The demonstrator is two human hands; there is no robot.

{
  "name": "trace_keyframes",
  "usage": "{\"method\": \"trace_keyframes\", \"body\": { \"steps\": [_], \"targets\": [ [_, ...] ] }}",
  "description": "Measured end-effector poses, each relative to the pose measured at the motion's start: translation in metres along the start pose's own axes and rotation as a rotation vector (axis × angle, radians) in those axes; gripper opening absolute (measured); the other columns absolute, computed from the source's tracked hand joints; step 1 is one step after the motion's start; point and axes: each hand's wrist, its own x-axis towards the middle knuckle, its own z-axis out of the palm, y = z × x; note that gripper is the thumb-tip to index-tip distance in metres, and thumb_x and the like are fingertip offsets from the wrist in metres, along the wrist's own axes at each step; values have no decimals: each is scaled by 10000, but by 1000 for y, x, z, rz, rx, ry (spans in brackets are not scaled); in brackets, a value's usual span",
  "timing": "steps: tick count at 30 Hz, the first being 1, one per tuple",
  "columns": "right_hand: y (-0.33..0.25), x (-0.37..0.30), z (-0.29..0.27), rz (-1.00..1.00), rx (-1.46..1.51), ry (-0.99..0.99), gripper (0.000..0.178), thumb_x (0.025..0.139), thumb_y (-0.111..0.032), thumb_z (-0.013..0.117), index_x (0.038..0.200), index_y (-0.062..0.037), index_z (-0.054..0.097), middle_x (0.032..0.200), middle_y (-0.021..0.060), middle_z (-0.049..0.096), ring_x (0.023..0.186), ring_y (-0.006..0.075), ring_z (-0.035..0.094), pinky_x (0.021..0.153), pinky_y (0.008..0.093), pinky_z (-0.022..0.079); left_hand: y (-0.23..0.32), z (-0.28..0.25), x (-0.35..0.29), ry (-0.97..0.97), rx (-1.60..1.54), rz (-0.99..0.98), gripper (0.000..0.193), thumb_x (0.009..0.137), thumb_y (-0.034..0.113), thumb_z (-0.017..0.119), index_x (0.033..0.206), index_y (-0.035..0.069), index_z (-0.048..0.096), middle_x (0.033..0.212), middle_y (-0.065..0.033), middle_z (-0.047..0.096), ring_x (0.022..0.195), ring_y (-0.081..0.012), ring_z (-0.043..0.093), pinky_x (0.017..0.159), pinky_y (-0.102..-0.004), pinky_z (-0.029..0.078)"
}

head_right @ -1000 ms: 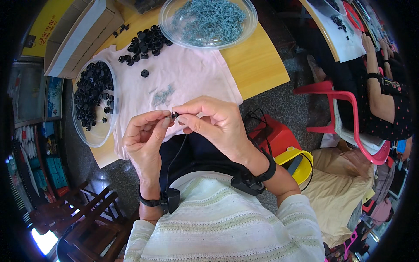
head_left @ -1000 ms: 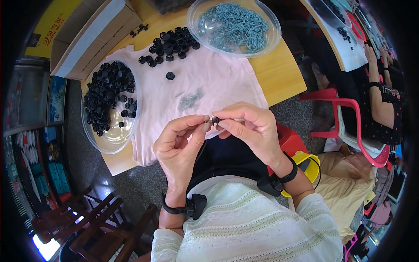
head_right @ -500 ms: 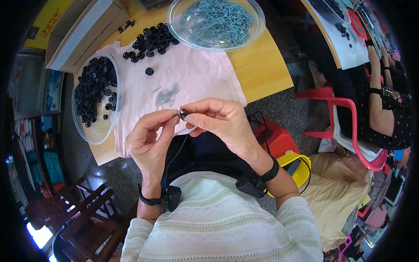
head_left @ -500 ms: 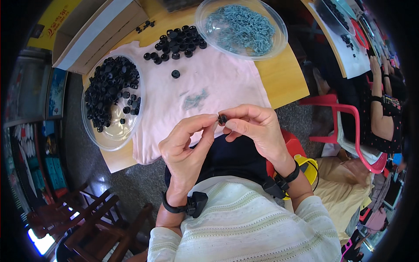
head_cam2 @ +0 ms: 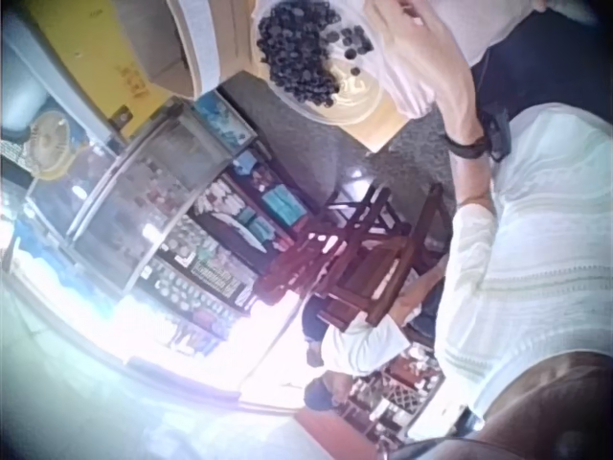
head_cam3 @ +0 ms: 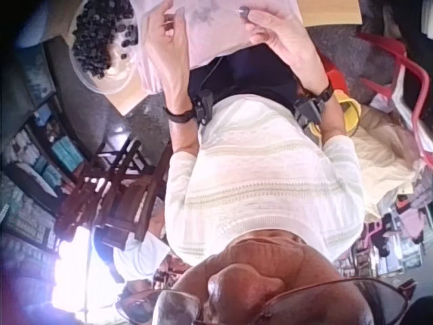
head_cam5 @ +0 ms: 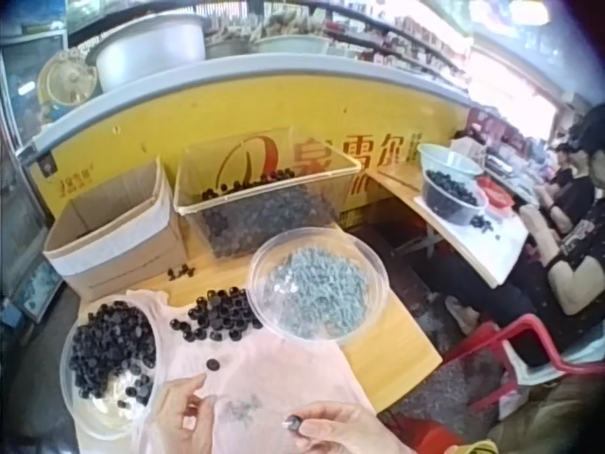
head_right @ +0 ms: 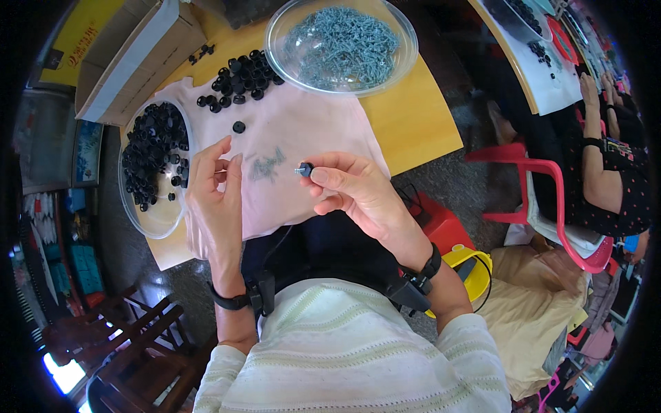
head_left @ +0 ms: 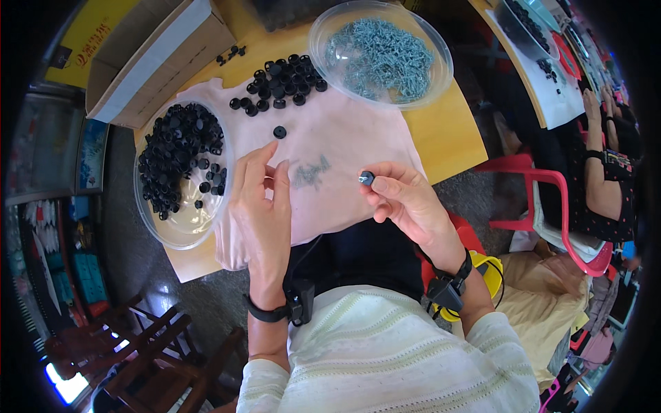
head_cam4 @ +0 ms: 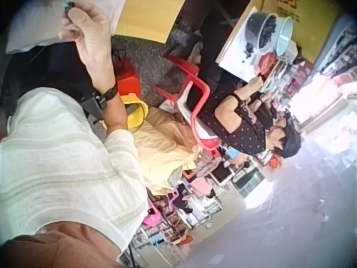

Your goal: Assembling small plastic parts with thin wires by hand at a workbench.

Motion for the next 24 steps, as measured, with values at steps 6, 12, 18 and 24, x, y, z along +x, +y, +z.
{"method": "trace_keyframes", "body": {
  "steps": [6,12,18,24],
  "targets": [
    [2,3,3,-1,-86,47,279,859,-91,675,1106,27,620,943,93,662,771,111,651,619,246,592,-5,8,17,14,111,-33,253,836,2,621,1088,-9,610,947,-117,585,671,-183,566,620,-284,464],
    [1,3,6,-2,-107,45,271,849,-83,684,1091,24,625,914,72,654,759,103,634,601,245,587,-19,17,30,-12,104,-32,280,826,69,679,1090,-14,630,951,-93,595,648,-128,537,583,-253,458],
    [3,3,7,-7,-140,58,233,856,-49,646,1071,36,618,906,91,638,744,114,608,565,250,591,-11,23,51,96,259,120,308,809,143,700,1071,-5,636,927,-109,597,714,-182,559,642,-291,465],
    [4,2,4,-11,-115,9,272,859,-91,675,1098,26,620,929,62,643,791,94,612,600,240,587,-19,33,79,57,402,149,249,769,120,700,986,9,650,947,-133,591,889,-298,576,772,-374,458]
  ]
}}
